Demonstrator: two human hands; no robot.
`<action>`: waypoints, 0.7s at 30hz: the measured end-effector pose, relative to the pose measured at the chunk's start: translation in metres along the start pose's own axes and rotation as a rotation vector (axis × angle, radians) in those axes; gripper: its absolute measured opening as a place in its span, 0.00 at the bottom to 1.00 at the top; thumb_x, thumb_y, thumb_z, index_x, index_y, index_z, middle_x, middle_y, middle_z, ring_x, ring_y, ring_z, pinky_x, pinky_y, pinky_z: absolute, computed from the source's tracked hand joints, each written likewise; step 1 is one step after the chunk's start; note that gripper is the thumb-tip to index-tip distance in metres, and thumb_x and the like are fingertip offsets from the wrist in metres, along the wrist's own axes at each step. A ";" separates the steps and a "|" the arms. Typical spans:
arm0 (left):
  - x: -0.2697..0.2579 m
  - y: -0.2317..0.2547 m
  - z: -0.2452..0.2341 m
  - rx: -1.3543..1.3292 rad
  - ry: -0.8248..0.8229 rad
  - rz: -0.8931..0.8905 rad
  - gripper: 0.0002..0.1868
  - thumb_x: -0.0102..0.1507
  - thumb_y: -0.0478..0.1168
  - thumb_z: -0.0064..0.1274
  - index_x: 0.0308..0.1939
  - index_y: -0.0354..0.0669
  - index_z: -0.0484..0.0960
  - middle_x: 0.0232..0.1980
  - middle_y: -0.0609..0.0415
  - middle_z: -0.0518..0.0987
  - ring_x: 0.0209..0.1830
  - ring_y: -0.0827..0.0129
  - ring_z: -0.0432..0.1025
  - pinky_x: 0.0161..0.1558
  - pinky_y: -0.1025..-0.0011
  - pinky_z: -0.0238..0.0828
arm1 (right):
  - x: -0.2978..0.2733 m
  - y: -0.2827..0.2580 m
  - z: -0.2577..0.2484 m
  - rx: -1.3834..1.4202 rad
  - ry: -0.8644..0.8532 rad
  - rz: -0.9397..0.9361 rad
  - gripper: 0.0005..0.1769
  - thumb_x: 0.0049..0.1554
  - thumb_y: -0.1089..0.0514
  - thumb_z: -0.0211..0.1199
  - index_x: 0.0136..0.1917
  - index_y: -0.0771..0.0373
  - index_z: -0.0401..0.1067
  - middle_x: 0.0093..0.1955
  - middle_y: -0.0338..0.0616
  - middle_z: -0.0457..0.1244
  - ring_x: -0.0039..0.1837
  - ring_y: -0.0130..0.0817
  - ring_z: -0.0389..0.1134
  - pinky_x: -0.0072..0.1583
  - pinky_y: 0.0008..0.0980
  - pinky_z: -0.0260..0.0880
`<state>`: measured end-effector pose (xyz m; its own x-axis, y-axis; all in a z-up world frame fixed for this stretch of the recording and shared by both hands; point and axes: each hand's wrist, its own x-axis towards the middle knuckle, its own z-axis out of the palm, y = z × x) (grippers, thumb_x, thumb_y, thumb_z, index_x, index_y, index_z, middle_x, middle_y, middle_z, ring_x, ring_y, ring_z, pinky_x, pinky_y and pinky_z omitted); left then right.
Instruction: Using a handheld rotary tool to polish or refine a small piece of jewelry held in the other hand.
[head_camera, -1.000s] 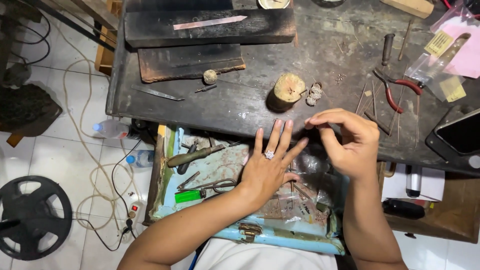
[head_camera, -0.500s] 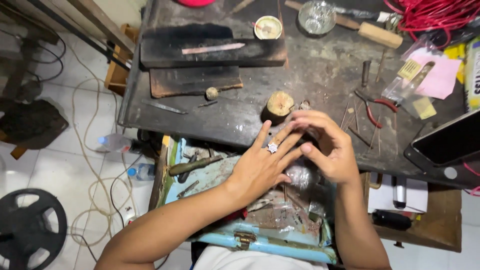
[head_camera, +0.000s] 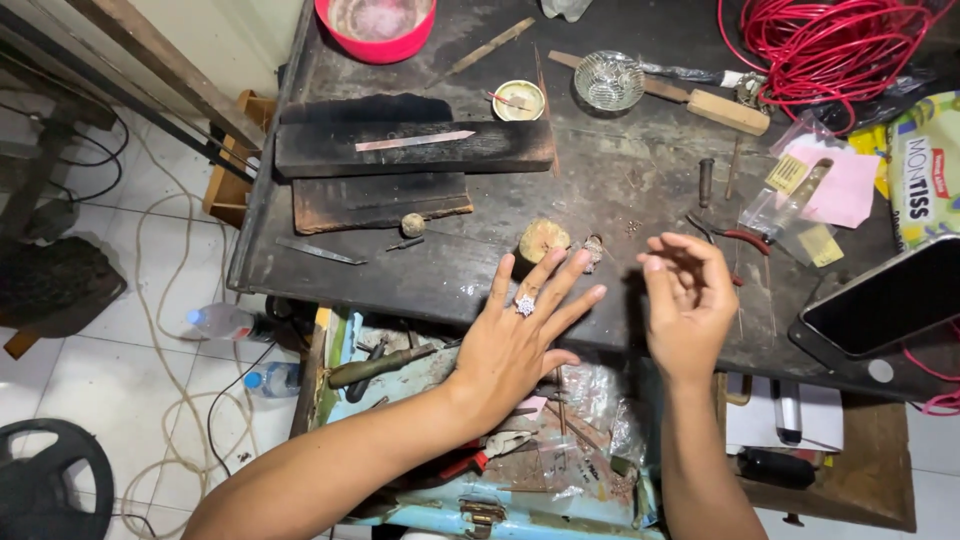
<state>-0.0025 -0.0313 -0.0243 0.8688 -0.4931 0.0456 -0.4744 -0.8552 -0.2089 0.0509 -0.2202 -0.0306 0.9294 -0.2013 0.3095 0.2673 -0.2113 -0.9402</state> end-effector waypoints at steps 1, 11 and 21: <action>-0.001 0.001 0.000 -0.002 -0.007 -0.001 0.47 0.64 0.73 0.33 0.83 0.67 0.40 0.87 0.54 0.33 0.87 0.54 0.28 0.78 0.36 0.22 | -0.002 -0.003 0.002 0.001 -0.003 0.006 0.13 0.64 0.73 0.60 0.62 0.71 0.67 0.56 0.56 0.66 0.54 0.40 0.72 0.56 0.33 0.76; -0.007 0.005 -0.006 0.027 -0.007 0.020 0.43 0.66 0.72 0.33 0.82 0.68 0.44 0.87 0.55 0.31 0.87 0.55 0.27 0.78 0.34 0.22 | -0.007 -0.007 0.004 0.311 -0.396 0.146 0.33 0.58 0.66 0.62 0.74 0.69 0.55 0.65 0.60 0.62 0.57 0.39 0.70 0.53 0.36 0.79; -0.022 -0.011 -0.014 -0.361 0.331 0.518 0.23 0.70 0.46 0.47 0.68 0.48 0.78 0.84 0.50 0.53 0.86 0.53 0.42 0.77 0.24 0.35 | -0.012 -0.038 -0.008 0.489 -0.903 0.259 0.48 0.50 0.68 0.73 0.76 0.65 0.49 0.56 0.60 0.71 0.61 0.44 0.75 0.60 0.39 0.80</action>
<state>-0.0178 -0.0131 -0.0095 0.4569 -0.8243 0.3343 -0.8820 -0.4687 0.0499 0.0272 -0.2168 0.0026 0.7633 0.6433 0.0597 -0.0794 0.1851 -0.9795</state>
